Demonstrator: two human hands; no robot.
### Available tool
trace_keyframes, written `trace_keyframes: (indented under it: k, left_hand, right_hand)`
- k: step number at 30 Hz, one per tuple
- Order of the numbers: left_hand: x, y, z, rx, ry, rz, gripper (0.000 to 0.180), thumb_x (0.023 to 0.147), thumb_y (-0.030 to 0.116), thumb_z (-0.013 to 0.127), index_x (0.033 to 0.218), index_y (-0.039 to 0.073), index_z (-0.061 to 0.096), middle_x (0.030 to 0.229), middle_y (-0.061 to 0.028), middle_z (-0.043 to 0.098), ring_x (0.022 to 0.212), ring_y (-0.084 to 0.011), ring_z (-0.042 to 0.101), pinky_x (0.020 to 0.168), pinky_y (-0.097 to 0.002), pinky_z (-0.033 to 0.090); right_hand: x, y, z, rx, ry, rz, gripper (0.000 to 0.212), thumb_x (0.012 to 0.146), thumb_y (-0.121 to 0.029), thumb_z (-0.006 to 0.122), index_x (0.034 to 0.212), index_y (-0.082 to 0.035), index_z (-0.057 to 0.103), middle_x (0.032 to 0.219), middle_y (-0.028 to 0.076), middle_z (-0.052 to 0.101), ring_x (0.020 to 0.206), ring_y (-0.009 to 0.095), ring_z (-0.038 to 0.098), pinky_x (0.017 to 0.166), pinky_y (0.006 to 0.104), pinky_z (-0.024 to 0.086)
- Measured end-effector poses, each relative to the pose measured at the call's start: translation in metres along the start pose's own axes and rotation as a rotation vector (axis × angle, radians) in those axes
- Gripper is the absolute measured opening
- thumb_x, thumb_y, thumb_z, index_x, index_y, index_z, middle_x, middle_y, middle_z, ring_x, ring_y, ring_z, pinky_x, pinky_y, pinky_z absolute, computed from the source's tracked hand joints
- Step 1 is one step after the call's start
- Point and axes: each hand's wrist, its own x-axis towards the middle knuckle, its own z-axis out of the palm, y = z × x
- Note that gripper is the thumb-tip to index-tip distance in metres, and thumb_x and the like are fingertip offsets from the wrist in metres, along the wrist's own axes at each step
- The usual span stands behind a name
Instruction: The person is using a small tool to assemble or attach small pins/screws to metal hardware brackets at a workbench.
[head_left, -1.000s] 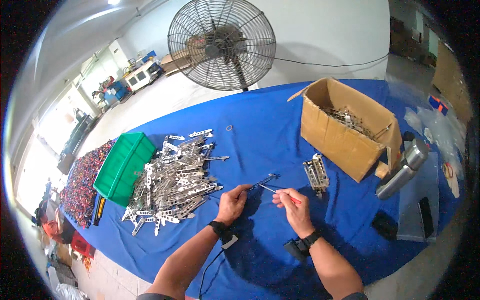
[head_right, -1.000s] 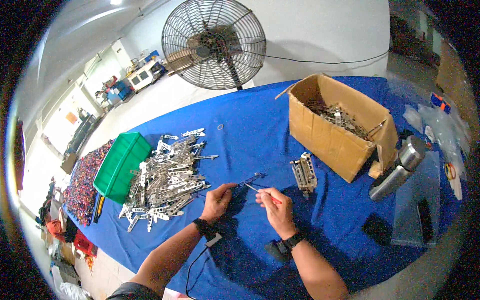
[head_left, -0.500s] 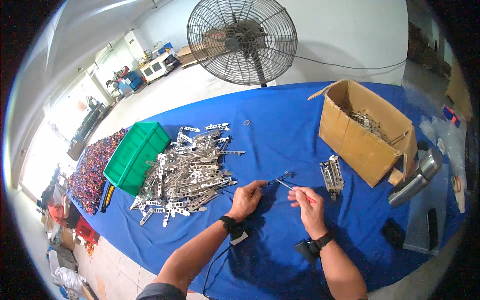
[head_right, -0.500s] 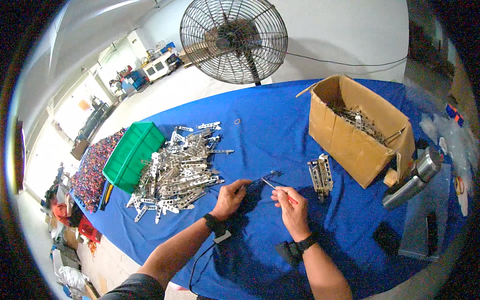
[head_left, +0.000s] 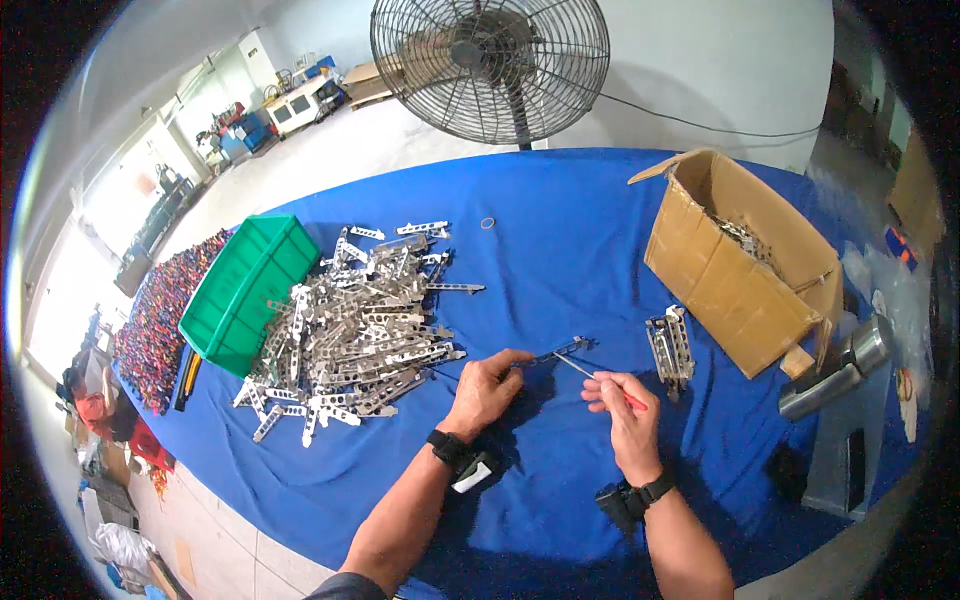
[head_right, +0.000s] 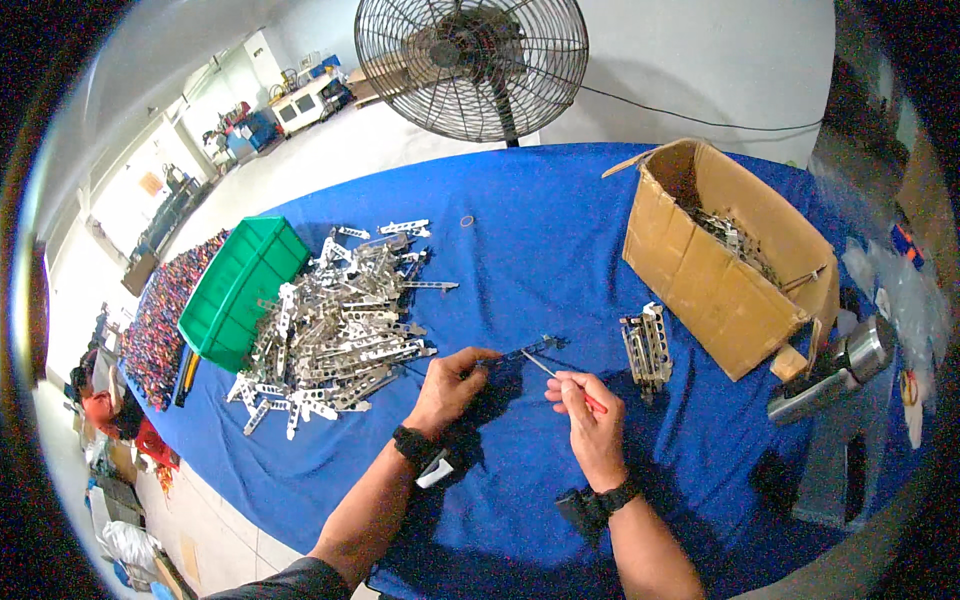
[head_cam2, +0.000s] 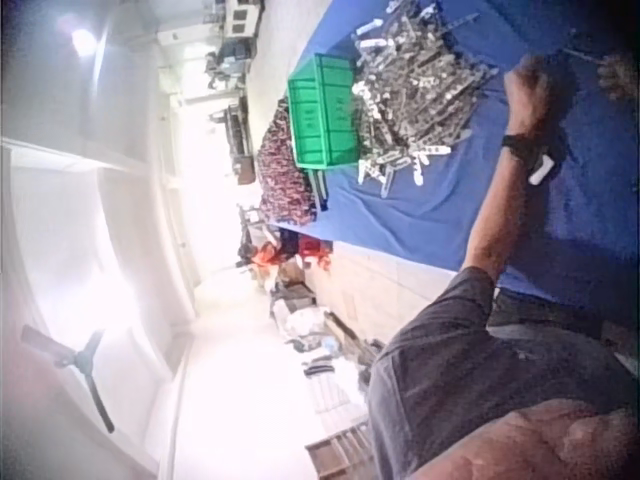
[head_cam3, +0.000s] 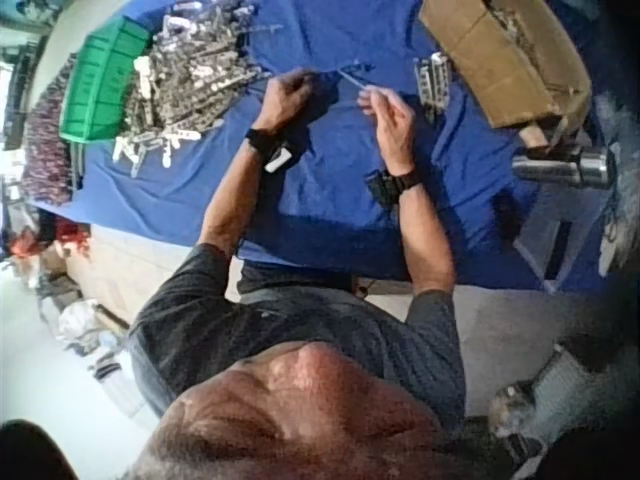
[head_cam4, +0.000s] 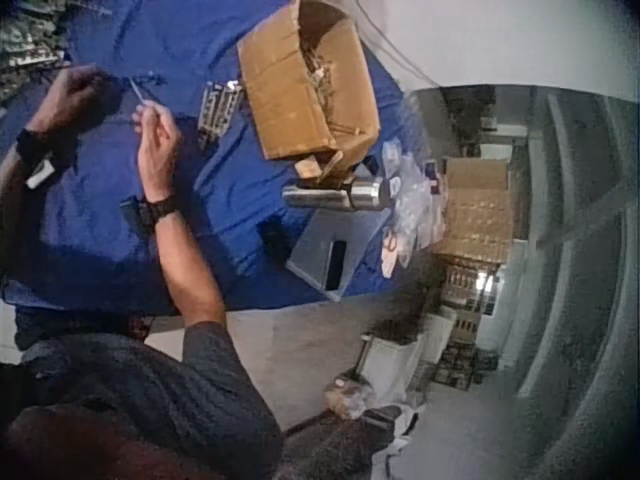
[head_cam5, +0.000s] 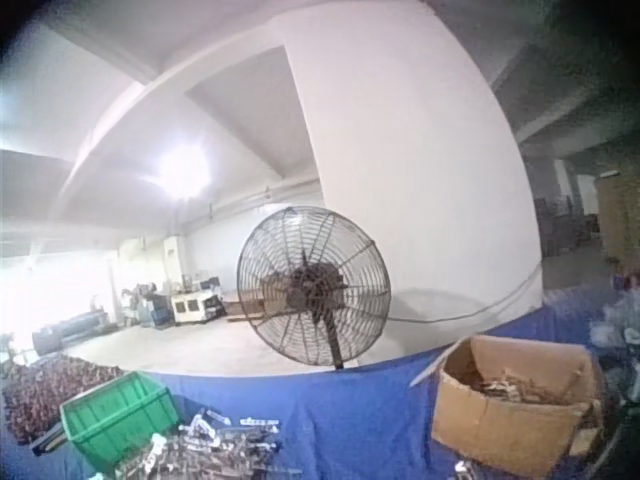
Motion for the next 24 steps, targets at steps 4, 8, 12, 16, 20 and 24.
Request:
trace_keyframes:
  k: [4,8,12,16,20,24]
  left_hand:
    - [0.005,0.008,-0.002,0.022,-0.01,0.019,0.029,0.086,0.01,0.058,0.112,0.01,0.07,0.058,-0.0111,0.057,0.05,-0.0172,0.056,0.053,-0.0337,0.046]
    - [0.008,0.026,-0.002,0.131,-0.057,-0.026,0.029,0.087,0.006,0.056,0.113,0.008,0.068,0.063,-0.012,0.057,0.055,-0.0135,0.052,0.056,-0.0311,0.046]
    - [0.007,0.02,0.001,0.115,-0.013,0.01,0.028,0.087,0.007,0.057,0.112,0.01,0.069,0.062,-0.0145,0.057,0.053,-0.0162,0.055,0.054,-0.0338,0.046]
    - [0.007,0.019,0.001,0.106,-0.007,0.004,0.028,0.086,0.007,0.057,0.111,0.01,0.07,0.063,-0.0158,0.058,0.052,-0.0196,0.057,0.054,-0.0355,0.046]
    - [0.007,0.021,0.0,0.114,0.005,0.006,0.027,0.085,0.01,0.058,0.109,0.013,0.07,0.062,-0.0142,0.061,0.058,-0.0311,0.063,0.056,-0.0419,0.049]
    - [0.008,0.02,0.001,0.121,0.017,0.005,0.027,0.085,0.009,0.057,0.108,0.013,0.07,0.063,-0.0143,0.061,0.058,-0.0315,0.063,0.056,-0.0423,0.049]
  right_hand:
    - [0.001,-0.003,0.002,-0.007,0.018,-0.002,0.027,0.101,-0.02,0.054,0.11,0.003,0.064,0.102,0.015,0.071,0.089,0.019,0.069,0.074,0.0291,0.054]
    - [0.0,-0.003,0.0,-0.042,0.035,0.021,0.026,0.101,-0.018,0.053,0.111,0.004,0.063,0.103,0.016,0.07,0.09,0.021,0.069,0.074,0.0294,0.055]
    - [-0.003,-0.004,0.001,-0.072,0.025,0.013,0.026,0.102,-0.016,0.051,0.112,0.005,0.062,0.104,0.017,0.07,0.091,0.022,0.069,0.076,0.0306,0.055]
    - [-0.004,-0.005,0.001,-0.077,0.046,-0.006,0.025,0.102,-0.015,0.05,0.111,0.005,0.062,0.104,0.018,0.07,0.091,0.024,0.069,0.076,0.0326,0.056]
    - [-0.004,-0.006,0.003,-0.087,0.058,-0.001,0.025,0.102,-0.014,0.049,0.111,0.006,0.062,0.104,0.019,0.069,0.091,0.025,0.069,0.075,0.0334,0.056]
    - [-0.004,-0.005,0.002,-0.069,0.034,0.004,0.026,0.102,-0.015,0.049,0.111,0.006,0.062,0.103,0.019,0.069,0.09,0.025,0.069,0.075,0.0334,0.056]
